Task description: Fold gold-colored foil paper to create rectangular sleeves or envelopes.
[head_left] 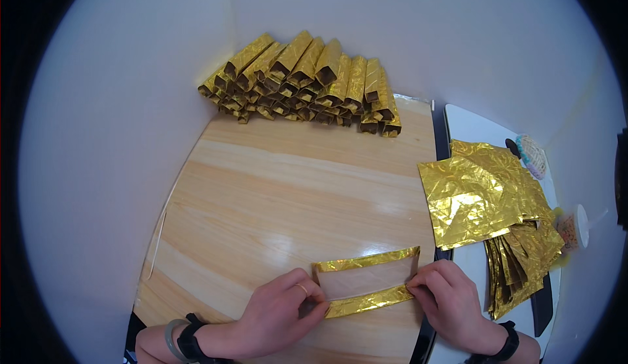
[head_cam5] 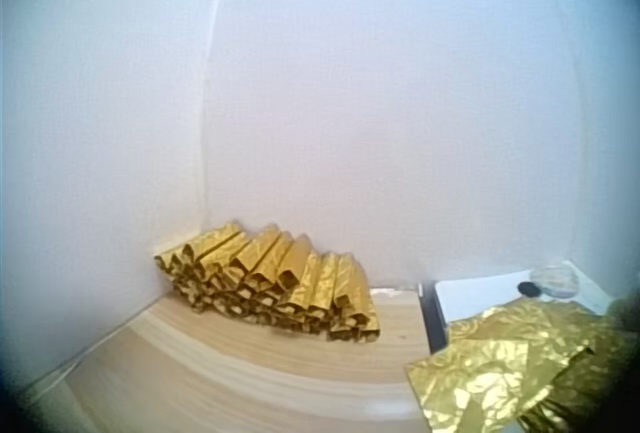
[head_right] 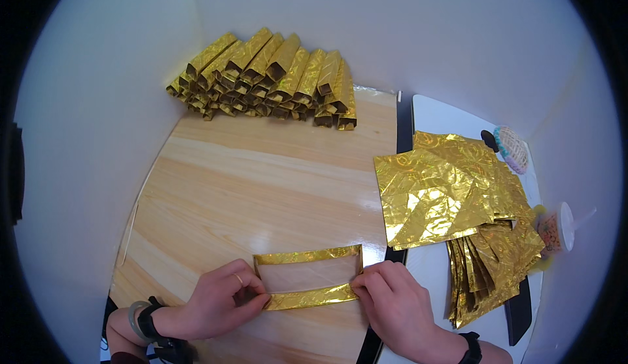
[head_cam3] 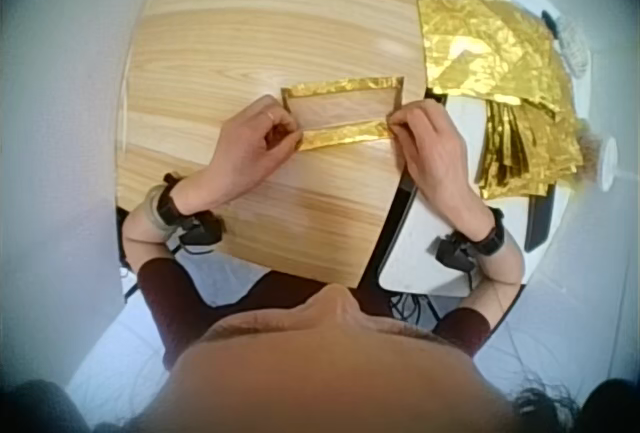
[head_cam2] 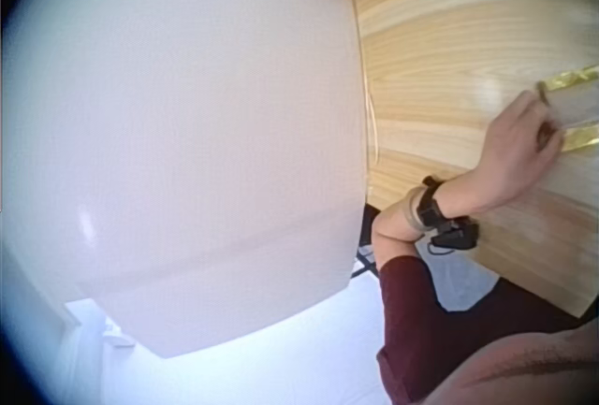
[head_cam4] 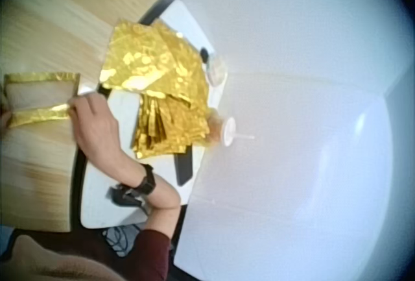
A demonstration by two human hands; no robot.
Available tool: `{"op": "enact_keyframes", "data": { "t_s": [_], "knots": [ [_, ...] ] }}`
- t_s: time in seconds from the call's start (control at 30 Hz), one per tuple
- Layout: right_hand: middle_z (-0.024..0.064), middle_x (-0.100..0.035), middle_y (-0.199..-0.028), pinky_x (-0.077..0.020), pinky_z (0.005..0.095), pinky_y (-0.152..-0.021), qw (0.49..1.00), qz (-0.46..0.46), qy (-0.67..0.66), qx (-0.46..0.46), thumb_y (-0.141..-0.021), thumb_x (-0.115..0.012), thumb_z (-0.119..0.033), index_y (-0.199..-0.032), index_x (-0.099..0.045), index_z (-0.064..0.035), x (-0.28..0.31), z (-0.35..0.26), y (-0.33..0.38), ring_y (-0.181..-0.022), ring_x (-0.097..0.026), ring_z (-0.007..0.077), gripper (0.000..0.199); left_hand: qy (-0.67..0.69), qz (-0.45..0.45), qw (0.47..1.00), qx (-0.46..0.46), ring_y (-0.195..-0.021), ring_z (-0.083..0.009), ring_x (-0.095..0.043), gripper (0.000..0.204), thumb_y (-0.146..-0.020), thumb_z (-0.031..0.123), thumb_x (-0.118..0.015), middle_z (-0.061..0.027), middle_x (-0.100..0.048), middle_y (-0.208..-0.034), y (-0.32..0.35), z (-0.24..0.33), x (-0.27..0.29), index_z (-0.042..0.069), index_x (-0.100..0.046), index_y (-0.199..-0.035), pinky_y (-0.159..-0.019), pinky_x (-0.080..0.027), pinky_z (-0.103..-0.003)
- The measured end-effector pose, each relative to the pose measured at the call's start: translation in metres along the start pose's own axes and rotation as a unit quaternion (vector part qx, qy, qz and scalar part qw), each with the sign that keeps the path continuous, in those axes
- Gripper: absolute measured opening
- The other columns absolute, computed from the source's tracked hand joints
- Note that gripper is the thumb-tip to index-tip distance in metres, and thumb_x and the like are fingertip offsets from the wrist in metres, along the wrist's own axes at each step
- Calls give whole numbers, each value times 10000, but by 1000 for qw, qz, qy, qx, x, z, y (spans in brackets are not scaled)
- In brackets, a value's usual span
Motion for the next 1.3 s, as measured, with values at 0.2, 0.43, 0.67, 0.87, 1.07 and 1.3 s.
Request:
{"op": "enact_keyframes", "data": {
  "t_s": [0.2, 0.43, 0.67, 0.87, 1.07, 1.3],
  "knots": [
    [38, -558, -824, -479, 341, -606, 996, 23, 57, 60, -751, -711, -34, -860, -601, -75, 5, -4, 0, -719, -558, 243, 161, -145, 37, 988, -46, -695, -158, -584, 128, -751, 111, -763, -9, -571, -805, 0, 14, 4, 103, -642, -795, -537, -483, -302],
    [41, -575, -826, -468, 335, -615, 992, 9, 76, 98, -728, -684, -35, -857, -594, -68, 4, -5, 2, -728, -554, 233, 160, -292, 2, 917, -271, -754, -142, -514, 371, -730, 123, -670, 32, -568, -948, 9, 37, -12, 197, -682, -1093, -593, -449, -263],
    [61, -629, -987, -483, 319, -670, 966, -27, 189, 174, -717, -618, -108, -1012, -648, -63, 5, -29, 7, -830, -602, 225, 299, -302, -59, 899, -311, -921, -156, -489, 473, -761, 130, -579, 5, -530, -1083, 13, 35, -23, 172, -634, -1228, -753, -409, -263],
    [144, -551, -1325, -450, 398, -978, 888, -156, 312, 300, -815, -616, -301, -1256, -589, -71, -31, -50, 28, -1209, -544, 263, 498, -299, -74, 901, -304, -949, -162, -490, 468, -770, 135, -575, -4, -529, -1115, 13, 31, -26, 172, -631, -1234, -761, -402, -273],
    [228, -390, -1448, -349, 409, -1100, 961, -176, 101, 189, -797, -639, -415, -1358, -410, 86, -30, -41, 33, -1350, -382, 340, 786, -397, -59, 863, -307, -996, -154, -497, 481, -768, 157, -580, -17, -557, -1205, 22, 37, -32, 136, -619, -1247, -774, -398, -266],
    [232, -305, -1499, -292, 412, -1136, 954, -224, 72, 188, -678, -640, -551, -1419, -313, 79, -32, -32, 36, -1406, -292, 337, 1026, -549, -68, 766, -329, -864, -117, -452, 442, -775, 206, -573, 10, -587, -1216, 40, 56, -33, 150, -652, -1206, -688, -372, -250]
  ]
}}
Point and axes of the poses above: each hand's wrist, its own y-axis away from the middle knuckle, its own x-axis out of the back of the hand, z = x × y, the point moved 8 cm from there along -y, towards the middle knuckle
